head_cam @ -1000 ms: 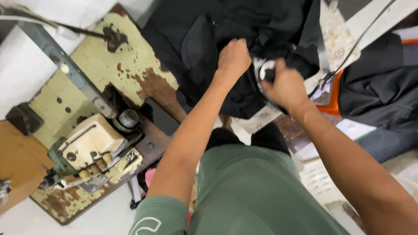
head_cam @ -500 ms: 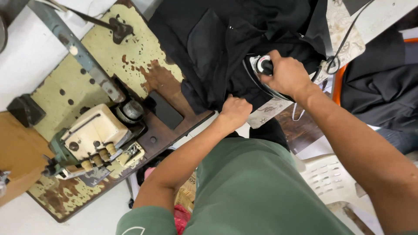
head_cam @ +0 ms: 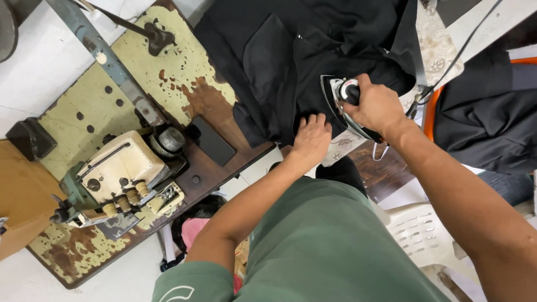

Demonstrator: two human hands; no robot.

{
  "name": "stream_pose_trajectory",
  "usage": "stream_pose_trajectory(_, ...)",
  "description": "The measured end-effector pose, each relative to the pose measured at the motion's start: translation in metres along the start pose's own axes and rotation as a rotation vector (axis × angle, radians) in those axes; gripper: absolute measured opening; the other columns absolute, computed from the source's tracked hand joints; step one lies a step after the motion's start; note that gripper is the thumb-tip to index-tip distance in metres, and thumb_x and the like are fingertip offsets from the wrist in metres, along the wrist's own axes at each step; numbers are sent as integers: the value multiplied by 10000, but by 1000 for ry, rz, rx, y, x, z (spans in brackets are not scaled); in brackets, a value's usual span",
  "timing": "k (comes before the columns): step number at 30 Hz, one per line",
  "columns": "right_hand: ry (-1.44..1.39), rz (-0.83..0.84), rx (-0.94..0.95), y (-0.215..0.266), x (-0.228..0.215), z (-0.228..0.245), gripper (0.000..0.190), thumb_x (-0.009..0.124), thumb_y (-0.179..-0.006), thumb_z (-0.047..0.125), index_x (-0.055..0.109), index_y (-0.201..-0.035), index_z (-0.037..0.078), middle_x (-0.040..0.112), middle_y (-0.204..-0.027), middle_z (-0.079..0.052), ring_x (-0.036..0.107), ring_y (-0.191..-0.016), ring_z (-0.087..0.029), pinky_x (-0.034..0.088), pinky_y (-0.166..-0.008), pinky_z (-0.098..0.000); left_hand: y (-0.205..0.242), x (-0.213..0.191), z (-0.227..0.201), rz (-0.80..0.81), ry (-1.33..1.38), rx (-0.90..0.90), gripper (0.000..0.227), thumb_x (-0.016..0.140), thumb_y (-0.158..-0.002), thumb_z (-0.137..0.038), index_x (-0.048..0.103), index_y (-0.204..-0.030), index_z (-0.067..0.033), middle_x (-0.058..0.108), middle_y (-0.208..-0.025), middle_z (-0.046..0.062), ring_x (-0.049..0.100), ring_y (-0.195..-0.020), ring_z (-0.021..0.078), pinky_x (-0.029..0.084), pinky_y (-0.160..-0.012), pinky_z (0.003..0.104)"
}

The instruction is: Ironing a pair of black pants on a workbench using a hand iron and a water bottle for dampening.

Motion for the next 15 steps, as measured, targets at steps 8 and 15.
stream_pose_trajectory(8,-13,-30,-30,-3,10,-7,646,690,-890,542,522,-1348,118,750,-1025,-246,714,-1023,-483,570,-867,-583,17,11,-14,24,-7,-9,395,585,-882,-21,643,-1272,-27,631,-1051,161,679,-927,340,302,-1142,636)
stream_pose_trajectory(15,-3,-42,-32,-8,15,-11,665,707,-859,564,516,-1345,151,752,-1006,-221,726,-989,-474,573,-864,-562,14,10,-12,60,73,-46,395,557,-886,8,613,-1274,-39,629,-1084,163,712,-893,362,288,-1172,642)
Point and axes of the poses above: each hand's wrist, its own y-axis away from the middle knuckle, its own x-axis out of the palm, z = x × y, the point moved 1 cm from there along -y, towards the middle knuckle
